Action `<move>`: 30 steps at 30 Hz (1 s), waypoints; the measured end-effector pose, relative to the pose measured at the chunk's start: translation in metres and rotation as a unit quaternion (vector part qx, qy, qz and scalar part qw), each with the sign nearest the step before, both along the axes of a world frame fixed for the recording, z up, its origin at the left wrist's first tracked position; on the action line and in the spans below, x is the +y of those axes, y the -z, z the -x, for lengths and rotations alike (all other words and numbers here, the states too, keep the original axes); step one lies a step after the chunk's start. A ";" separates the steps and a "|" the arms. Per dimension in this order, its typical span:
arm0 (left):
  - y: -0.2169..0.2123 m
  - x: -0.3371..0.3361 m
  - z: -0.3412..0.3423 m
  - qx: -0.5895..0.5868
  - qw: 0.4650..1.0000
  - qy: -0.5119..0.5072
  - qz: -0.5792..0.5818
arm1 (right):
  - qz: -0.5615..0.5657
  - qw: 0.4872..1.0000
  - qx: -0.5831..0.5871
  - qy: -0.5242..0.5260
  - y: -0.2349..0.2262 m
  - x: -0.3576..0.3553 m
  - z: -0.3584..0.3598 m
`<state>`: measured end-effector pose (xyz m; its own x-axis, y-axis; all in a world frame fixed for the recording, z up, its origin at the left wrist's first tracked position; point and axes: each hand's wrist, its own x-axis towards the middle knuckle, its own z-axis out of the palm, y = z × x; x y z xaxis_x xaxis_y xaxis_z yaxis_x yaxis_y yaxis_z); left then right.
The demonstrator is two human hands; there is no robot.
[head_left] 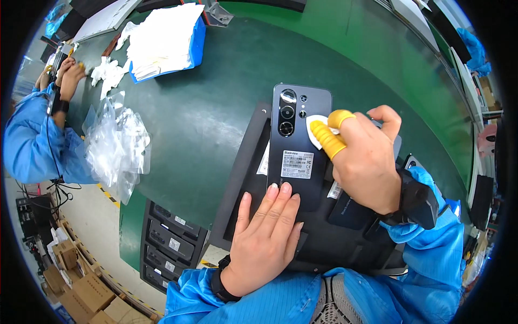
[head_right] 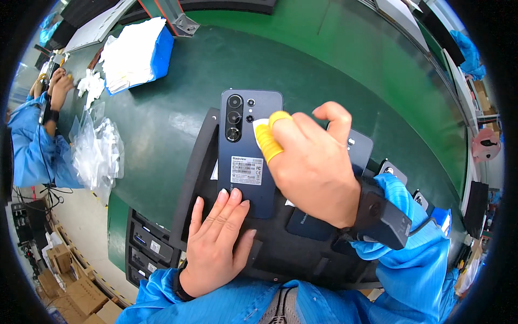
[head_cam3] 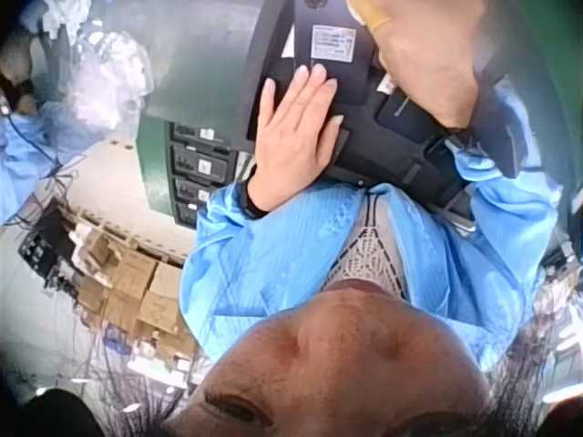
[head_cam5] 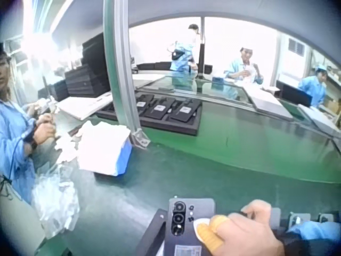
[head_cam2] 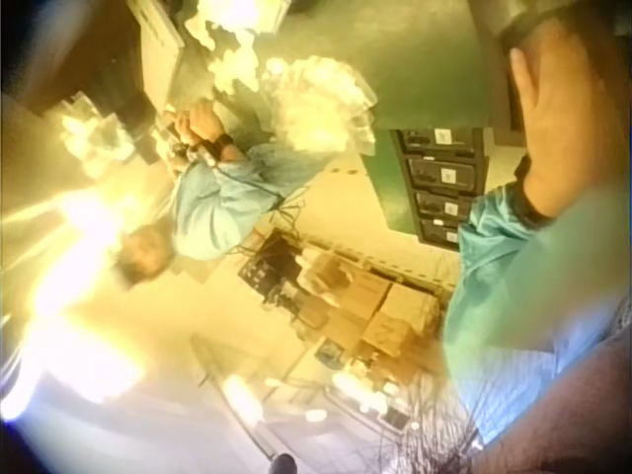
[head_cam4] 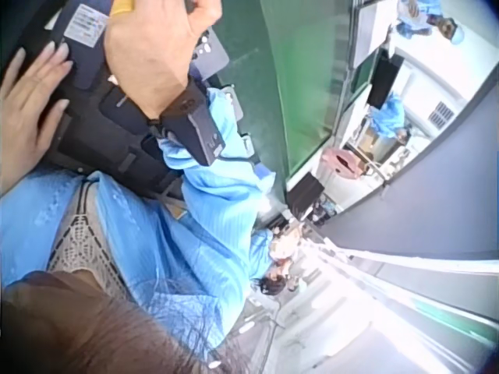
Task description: Cleaning the camera lenses and back surface of multiple smartphones on an assembly line using a wipe.
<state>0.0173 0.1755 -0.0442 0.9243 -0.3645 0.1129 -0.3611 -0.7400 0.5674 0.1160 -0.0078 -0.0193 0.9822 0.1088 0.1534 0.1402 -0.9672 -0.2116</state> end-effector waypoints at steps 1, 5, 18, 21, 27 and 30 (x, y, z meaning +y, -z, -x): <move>0.000 0.000 0.000 0.000 1.000 0.000 0.002 | 0.002 1.000 0.000 0.002 -0.002 -0.001 -0.002; -0.001 -0.001 -0.001 0.003 1.000 0.000 0.003 | 0.007 1.000 -0.001 0.011 -0.008 -0.003 -0.011; -0.002 0.000 0.001 0.008 1.000 -0.004 0.005 | 0.015 0.999 -0.010 0.050 -0.021 -0.029 -0.023; -0.002 -0.002 0.000 0.003 1.000 -0.003 0.003 | 0.018 0.996 -0.017 0.081 -0.033 -0.047 -0.014; -0.001 -0.007 0.000 -0.013 1.000 0.009 -0.023 | 0.055 0.969 -0.035 0.240 -0.071 -0.108 0.029; -0.002 -0.004 0.005 -0.023 0.999 0.009 -0.044 | 0.085 0.938 -0.043 0.334 -0.094 -0.145 0.073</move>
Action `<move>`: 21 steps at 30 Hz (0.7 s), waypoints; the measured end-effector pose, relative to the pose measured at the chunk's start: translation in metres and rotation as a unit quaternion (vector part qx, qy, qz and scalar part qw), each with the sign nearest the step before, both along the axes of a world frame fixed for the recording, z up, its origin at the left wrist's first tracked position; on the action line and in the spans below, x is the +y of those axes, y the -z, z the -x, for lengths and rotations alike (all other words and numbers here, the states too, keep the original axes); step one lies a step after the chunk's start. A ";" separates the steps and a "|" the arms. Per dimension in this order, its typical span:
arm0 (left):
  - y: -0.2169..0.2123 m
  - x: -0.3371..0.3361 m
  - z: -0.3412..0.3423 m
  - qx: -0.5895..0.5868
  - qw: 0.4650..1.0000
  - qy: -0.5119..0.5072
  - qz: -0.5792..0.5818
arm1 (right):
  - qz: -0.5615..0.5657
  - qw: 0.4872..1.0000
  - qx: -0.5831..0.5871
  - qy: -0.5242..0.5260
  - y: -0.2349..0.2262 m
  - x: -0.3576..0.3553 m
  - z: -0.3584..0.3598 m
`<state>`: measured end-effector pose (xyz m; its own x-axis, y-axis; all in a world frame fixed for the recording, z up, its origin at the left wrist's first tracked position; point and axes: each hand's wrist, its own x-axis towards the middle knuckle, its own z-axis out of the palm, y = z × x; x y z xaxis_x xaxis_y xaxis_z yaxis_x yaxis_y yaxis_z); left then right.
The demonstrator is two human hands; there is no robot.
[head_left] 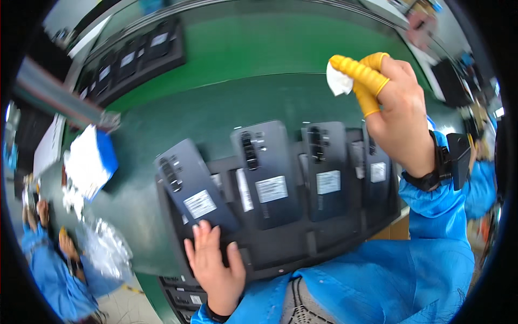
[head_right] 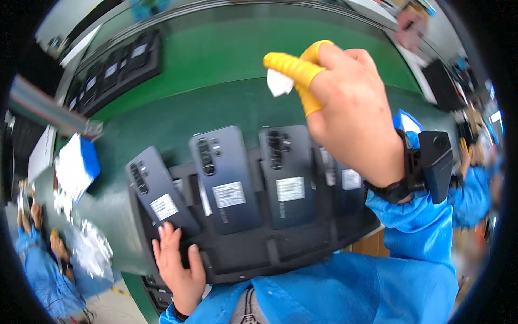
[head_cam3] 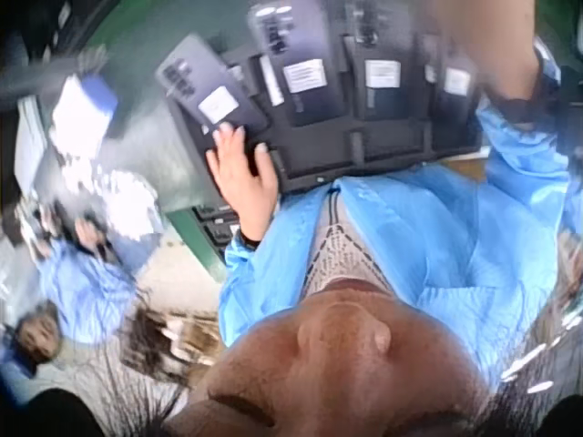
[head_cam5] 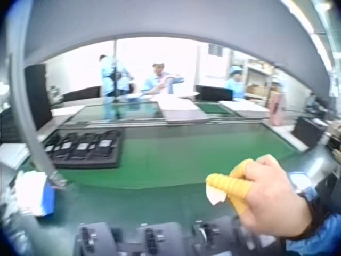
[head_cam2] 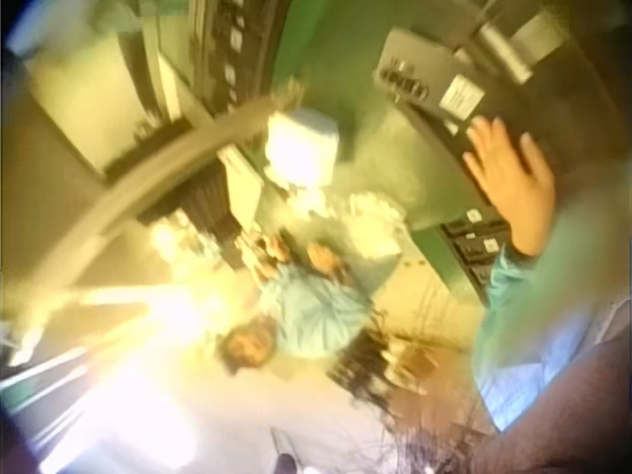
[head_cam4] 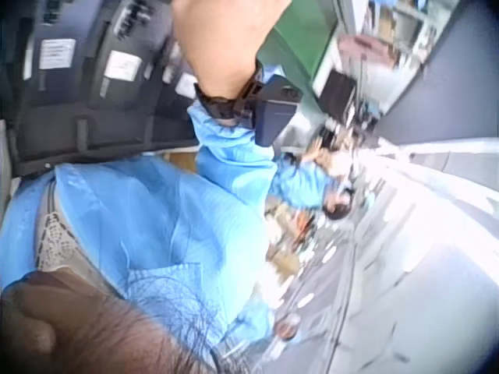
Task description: Cleaning the camera lenses and back surface of multiple smartphones on an assembly line using a wipe.
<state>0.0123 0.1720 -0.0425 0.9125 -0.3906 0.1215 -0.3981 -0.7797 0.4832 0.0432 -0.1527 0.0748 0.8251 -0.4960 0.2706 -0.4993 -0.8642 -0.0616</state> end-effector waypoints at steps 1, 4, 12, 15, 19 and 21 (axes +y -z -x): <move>0.002 -0.004 0.000 -0.006 1.000 -0.003 0.000 | 0.002 1.000 0.001 0.028 -0.001 -0.016 0.018; 0.002 -0.010 0.003 -0.026 1.000 -0.002 -0.001 | 0.011 0.996 -0.005 0.091 -0.005 -0.047 0.078; 0.004 -0.008 0.007 -0.065 0.998 0.004 -0.007 | -0.003 0.989 -0.013 0.148 0.008 -0.068 0.209; 0.006 -0.008 0.005 -0.075 0.997 0.011 -0.004 | -0.022 0.990 -0.016 0.139 0.021 -0.078 0.235; 0.006 -0.012 0.004 -0.070 0.997 0.016 0.009 | -0.076 0.989 -0.034 0.123 0.062 -0.083 0.249; 0.005 -0.012 0.004 -0.074 0.997 0.008 0.006 | -0.105 0.987 -0.043 0.117 0.084 -0.082 0.252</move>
<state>0.0083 0.1602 -0.0478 0.8782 -0.4019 0.2592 -0.4774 -0.7676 0.4276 -0.2086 -0.2345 -0.0087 0.6600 -0.7225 0.2058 -0.6688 -0.6899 -0.2771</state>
